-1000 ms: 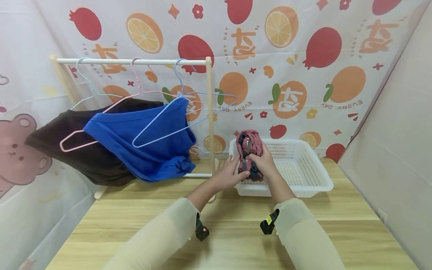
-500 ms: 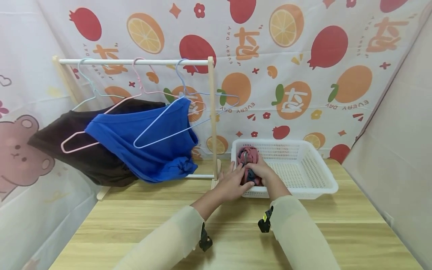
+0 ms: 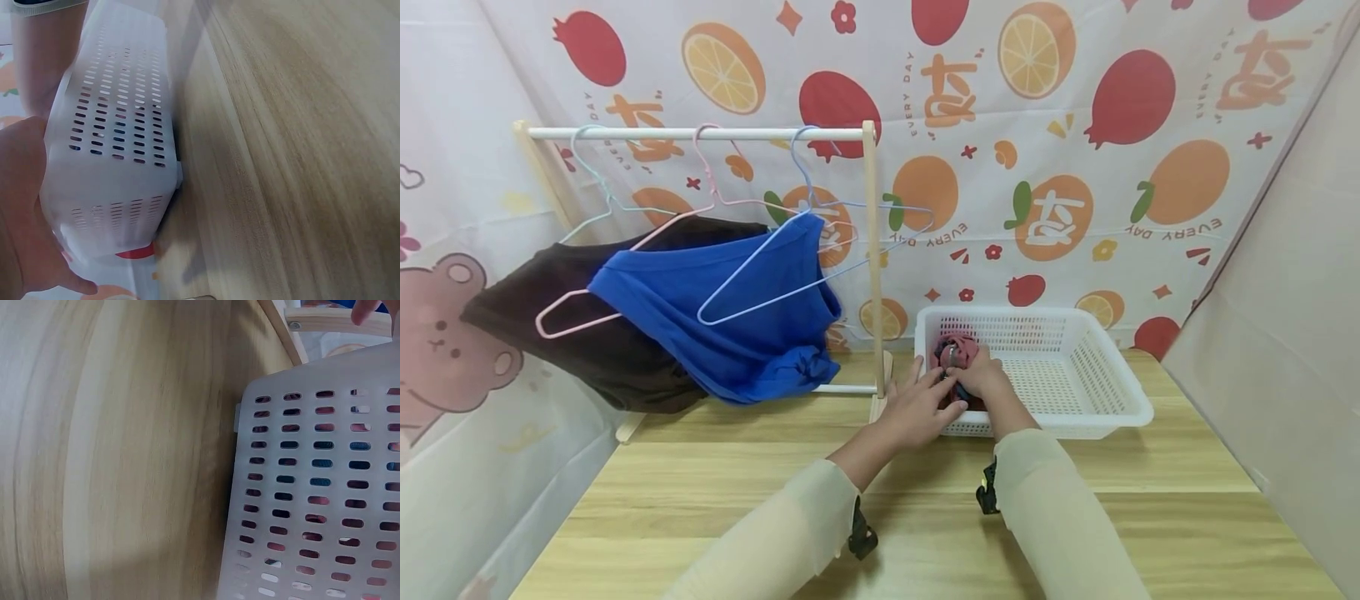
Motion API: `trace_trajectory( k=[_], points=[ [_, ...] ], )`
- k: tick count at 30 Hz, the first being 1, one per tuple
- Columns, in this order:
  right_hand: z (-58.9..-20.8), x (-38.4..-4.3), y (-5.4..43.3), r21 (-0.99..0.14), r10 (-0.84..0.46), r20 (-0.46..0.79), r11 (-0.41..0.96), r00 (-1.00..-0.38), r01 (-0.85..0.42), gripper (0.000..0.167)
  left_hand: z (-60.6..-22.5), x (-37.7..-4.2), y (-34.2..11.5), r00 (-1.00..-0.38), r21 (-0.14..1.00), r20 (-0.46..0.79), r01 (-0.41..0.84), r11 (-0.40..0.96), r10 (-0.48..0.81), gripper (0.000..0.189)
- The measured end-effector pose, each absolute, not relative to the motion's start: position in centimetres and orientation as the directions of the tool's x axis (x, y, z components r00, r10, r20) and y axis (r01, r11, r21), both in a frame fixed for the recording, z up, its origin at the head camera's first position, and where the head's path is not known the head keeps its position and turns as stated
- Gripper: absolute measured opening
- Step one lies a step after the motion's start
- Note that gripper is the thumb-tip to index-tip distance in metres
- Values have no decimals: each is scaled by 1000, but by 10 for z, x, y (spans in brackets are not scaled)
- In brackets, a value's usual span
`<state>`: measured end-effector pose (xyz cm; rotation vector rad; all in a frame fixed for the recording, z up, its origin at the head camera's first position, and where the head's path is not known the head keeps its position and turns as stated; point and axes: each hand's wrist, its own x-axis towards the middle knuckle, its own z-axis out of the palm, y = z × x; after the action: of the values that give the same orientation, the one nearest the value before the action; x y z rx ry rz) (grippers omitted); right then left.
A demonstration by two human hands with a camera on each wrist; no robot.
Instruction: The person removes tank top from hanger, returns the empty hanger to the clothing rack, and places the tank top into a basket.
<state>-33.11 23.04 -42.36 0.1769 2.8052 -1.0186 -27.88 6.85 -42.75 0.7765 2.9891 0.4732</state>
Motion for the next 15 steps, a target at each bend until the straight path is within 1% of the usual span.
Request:
trace_trajectory(
  k=[3,7,10,13,15],
  points=[
    [-425,-333,233,-699,24,-179,700,-984,145,82,-426,-278,69,-874,254,51,479,840,484,58],
    [-427,-333,235,-803,-42,-211,577,-976,149,69,-423,-276,70,-868,198,34,492,848,495,54],
    [-427,-333,235,-854,-75,-267,481,-961,199,62,-421,-276,70,-869,161,21,491,856,495,52],
    [-426,-334,233,-871,-82,-338,404,-938,279,54,-420,-275,69,-876,107,-2,479,871,482,52],
    [-425,-335,230,-878,-90,-364,366,-927,309,51,-419,-275,68,-881,71,-13,472,879,474,53]
  ],
)
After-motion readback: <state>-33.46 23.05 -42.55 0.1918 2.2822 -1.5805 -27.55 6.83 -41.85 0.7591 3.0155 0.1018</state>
